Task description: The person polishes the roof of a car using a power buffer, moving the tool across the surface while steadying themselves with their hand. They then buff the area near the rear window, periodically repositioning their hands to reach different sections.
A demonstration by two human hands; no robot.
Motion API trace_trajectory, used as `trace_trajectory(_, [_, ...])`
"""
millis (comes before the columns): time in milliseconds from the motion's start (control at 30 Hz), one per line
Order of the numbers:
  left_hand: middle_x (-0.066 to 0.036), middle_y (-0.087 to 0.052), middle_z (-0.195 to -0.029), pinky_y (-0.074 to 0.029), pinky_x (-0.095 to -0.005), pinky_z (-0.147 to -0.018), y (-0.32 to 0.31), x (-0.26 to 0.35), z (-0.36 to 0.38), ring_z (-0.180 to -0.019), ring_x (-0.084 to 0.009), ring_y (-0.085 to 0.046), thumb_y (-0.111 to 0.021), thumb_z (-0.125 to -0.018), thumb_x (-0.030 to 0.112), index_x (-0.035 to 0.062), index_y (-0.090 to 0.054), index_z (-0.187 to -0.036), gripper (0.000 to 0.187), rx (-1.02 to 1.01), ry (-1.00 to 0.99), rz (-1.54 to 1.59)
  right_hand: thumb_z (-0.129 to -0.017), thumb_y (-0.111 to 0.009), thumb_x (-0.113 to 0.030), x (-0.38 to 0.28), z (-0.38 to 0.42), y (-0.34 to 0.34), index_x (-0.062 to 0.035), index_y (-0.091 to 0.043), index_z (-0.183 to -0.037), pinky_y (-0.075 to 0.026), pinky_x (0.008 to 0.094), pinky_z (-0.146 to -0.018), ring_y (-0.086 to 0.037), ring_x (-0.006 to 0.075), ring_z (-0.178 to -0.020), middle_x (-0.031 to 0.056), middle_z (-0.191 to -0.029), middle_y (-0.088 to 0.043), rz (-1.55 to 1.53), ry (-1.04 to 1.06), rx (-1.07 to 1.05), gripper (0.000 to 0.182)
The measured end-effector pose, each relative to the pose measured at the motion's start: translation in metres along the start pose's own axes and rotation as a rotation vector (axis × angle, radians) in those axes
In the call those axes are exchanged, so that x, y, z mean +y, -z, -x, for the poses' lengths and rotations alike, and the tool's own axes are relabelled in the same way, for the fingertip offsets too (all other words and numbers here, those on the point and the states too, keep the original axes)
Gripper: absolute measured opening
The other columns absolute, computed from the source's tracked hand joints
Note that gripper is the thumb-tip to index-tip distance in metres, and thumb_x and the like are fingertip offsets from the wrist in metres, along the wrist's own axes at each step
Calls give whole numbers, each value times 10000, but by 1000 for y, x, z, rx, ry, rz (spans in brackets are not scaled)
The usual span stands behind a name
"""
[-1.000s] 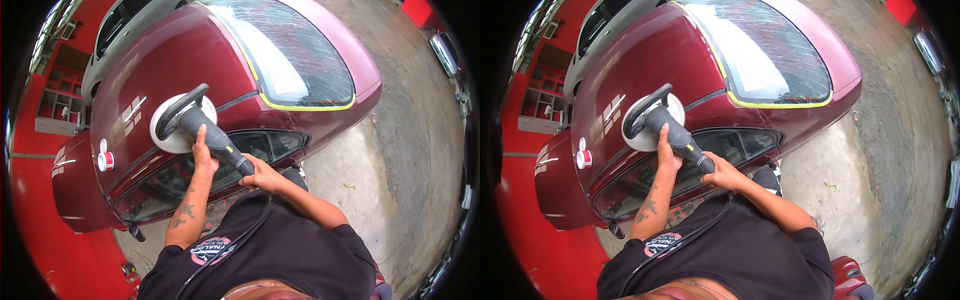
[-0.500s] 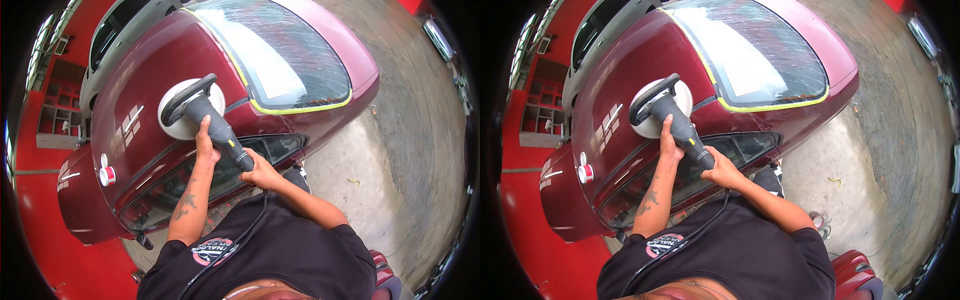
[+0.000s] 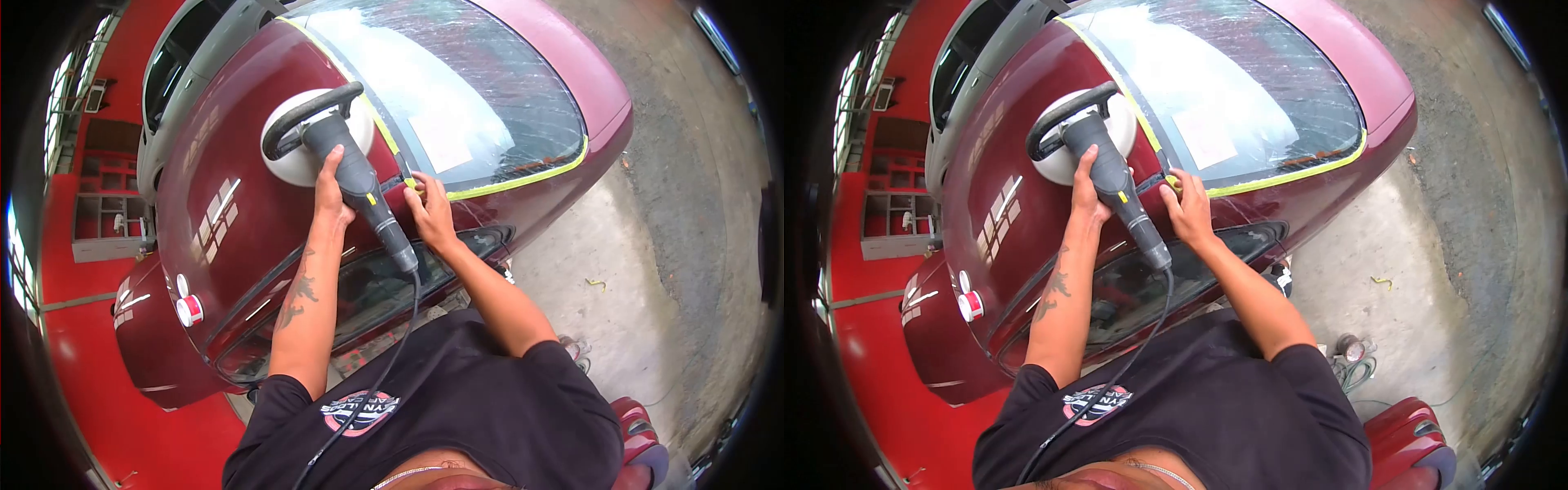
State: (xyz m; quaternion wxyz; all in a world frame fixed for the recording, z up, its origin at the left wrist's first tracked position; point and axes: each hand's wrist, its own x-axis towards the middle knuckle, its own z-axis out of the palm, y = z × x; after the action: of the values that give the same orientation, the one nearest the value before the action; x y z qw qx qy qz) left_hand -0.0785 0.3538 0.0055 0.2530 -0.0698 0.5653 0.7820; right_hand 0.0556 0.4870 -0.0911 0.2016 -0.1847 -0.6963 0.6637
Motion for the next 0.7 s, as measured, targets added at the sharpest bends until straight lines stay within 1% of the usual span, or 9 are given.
trace_trajectory(67, [-147, -673, -865, -618, -423, -665, -6, 12, -17, -736, -289, -713, -704, -911, 527, 16, -606, -1092, 550, 6, 10, -21, -988, -681, -299, 29, -21, -17, -118, -616, -1290, -450, 465, -886, -605, 318, -1048, 131, -1090, -617, 298, 148, 60, 359])
trace_trajectory(167, [-153, -668, -853, -620, -435, -656, -6, 28, -50, -735, -308, -716, -708, -901, 537, 11, -603, -1081, 565, 38, -10, -66, -973, -679, -317, 34, -30, -33, -176, -611, -1265, -412, 460, -884, -583, 307, -1074, 90, -1104, -607, 588, 177, 114, 331])
trace_trajectory(267, [-157, -663, -839, -618, -452, -644, -2, 45, -82, -734, -320, -715, -708, -899, 536, 1, -601, -1077, 574, 29, 9, -69, -970, -673, -333, 37, -31, -37, -190, -610, -1259, -408, 450, -873, -587, 299, -1058, 76, -1110, -607, 582, 185, 181, 329])
trace_trajectory(333, [-160, -661, -838, -616, -474, -647, 3, 55, -109, -735, -336, -713, -712, -889, 544, -8, -600, -1078, 594, 59, -3, -64, -959, -685, -322, 38, -30, -35, -176, -606, -1264, -410, 458, -856, -586, 302, -1049, 77, -1111, -602, 585, 187, 161, 348])
trace_trajectory(500, [-165, -660, -868, -619, -483, -699, 16, 89, -169, -778, -342, -711, -727, -871, 554, -11, -597, -1088, 619, 71, -17, -78, -939, -709, -310, 35, -29, -36, -169, -604, -1274, -416, 461, -835, -590, 301, -1028, 79, -1111, -598, 609, 206, 155, 379])
trace_trajectory(700, [-180, -652, -896, -621, -494, -728, 31, 130, -239, -798, -355, -703, -748, -844, 558, -20, -575, -1130, 668, 98, 3, -93, -907, -736, -306, 33, -29, -34, -165, -599, -1280, -416, 467, -820, -588, 309, -992, 86, -1111, -592, 629, 208, 129, 421])
